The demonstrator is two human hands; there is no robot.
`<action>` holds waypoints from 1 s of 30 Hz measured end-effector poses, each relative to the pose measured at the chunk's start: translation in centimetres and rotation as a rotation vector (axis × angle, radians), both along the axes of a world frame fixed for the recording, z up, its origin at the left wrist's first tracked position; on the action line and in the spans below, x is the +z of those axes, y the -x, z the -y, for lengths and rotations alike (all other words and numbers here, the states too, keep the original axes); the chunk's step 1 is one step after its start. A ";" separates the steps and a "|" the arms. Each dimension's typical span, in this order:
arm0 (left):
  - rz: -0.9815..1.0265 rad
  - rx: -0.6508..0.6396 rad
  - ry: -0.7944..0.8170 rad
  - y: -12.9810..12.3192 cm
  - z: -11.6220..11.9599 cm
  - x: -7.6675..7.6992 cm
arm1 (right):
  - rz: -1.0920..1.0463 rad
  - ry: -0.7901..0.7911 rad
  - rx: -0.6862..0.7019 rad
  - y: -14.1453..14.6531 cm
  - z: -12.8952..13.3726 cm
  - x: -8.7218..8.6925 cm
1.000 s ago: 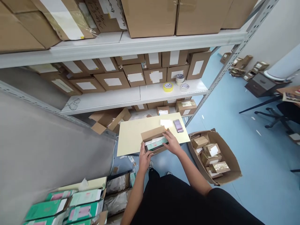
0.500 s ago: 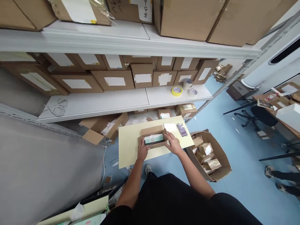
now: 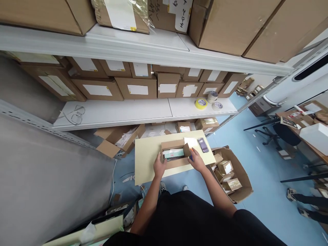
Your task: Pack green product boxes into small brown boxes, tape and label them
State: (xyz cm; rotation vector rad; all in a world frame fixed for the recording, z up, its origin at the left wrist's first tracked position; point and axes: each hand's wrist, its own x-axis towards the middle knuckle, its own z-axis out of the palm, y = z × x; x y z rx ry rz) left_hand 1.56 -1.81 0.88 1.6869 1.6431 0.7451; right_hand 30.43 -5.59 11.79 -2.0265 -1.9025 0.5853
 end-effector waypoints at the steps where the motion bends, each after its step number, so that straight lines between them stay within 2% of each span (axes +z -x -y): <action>1: -0.007 -0.063 0.008 -0.5 0.1 0.4 | 0.005 0.008 -0.012 -0.4 0.2 -0.4; 4: -0.101 -0.297 0.043 -1.6 0.8 1.3 | 0.007 0.027 -0.027 -1.5 0.4 -1.6; 6: -0.187 -0.379 0.059 -1.9 1.5 1.3 | -0.009 0.037 -0.056 -2.2 0.2 -2.5; 10: -0.258 -0.397 0.070 -1.7 2.5 1.2 | -0.121 0.020 -0.156 -2.6 -0.6 -4.6; 12: -0.252 -0.399 0.080 -1.5 2.6 1.4 | -0.229 0.016 -0.152 -1.9 -0.8 -5.9; 16: -0.230 -0.449 0.128 -0.9 1.6 2.2 | -0.351 0.094 -0.012 0.0 -0.6 -7.6; 19: -0.183 -0.466 0.177 -0.3 0.3 2.5 | -0.336 0.176 0.107 0.1 -0.7 -7.4; 21: -0.138 -0.439 0.197 0.0 -0.4 2.4 | -0.335 0.224 0.159 -0.6 -1.1 -6.8; 23: -0.106 -0.349 0.186 -0.1 -0.9 2.3 | -0.341 0.235 0.147 -1.5 -1.8 -6.0; 27: -0.099 -0.064 0.103 -1.6 -0.5 2.0 | -0.295 0.165 -0.039 -1.8 -3.5 -5.7; 30: -0.151 0.046 0.052 -3.2 0.0 2.0 | -0.197 0.159 -0.168 -0.5 -4.1 -6.6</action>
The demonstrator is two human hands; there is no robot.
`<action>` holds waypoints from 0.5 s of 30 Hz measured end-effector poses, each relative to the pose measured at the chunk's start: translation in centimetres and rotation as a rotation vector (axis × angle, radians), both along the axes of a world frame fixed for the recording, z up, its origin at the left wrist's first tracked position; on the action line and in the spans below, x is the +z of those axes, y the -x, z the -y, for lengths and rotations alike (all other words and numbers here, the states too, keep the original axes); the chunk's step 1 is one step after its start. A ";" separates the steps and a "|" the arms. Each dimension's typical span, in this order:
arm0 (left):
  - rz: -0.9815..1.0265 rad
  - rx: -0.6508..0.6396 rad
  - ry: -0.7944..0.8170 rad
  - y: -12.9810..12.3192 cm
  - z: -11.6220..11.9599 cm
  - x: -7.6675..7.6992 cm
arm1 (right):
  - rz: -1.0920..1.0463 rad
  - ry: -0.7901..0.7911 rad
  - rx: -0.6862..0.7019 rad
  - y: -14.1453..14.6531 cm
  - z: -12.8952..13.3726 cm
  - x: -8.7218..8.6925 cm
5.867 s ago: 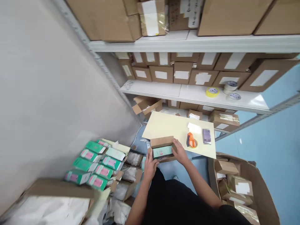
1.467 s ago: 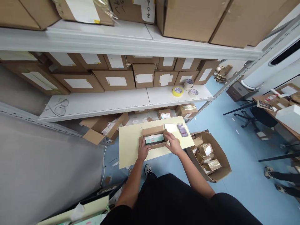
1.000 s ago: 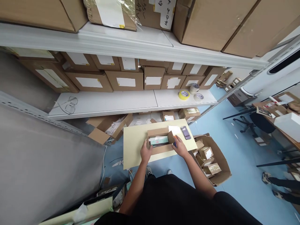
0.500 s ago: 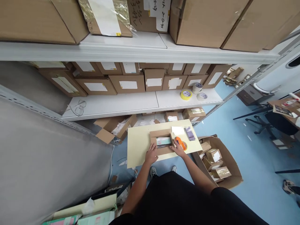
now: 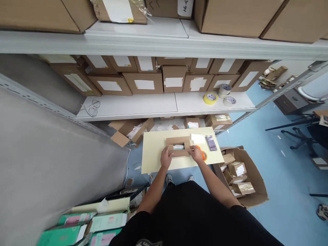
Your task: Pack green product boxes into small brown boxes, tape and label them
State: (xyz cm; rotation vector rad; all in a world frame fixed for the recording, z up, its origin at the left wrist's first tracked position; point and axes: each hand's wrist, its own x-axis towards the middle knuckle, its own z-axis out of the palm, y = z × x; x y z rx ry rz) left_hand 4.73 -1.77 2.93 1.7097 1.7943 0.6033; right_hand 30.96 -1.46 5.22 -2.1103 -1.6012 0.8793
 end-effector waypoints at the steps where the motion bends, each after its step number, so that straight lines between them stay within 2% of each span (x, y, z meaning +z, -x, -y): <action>1: -0.038 0.014 -0.004 -0.4 -0.1 0.1 | 0.042 0.020 -0.035 0.5 -0.1 -0.4; 3: -0.126 0.012 0.016 -0.9 -0.9 0.6 | 0.106 0.067 -0.097 1.2 -0.1 -1.1; 5: -0.210 -0.043 0.047 -1.1 -2.4 1.4 | 0.127 0.111 -0.138 1.5 -0.1 -1.6; 10: -0.354 -0.326 0.083 -1.2 -6.5 3.7 | 0.120 0.138 -0.133 1.0 -0.5 -2.4; 12: -0.397 -0.370 0.066 -1.2 -6.9 4.1 | 0.120 0.132 -0.129 0.8 -0.4 -2.8; 15: -0.438 -0.348 -0.005 -1.3 -5.7 4.1 | 0.112 0.098 -0.137 1.0 0.0 -3.4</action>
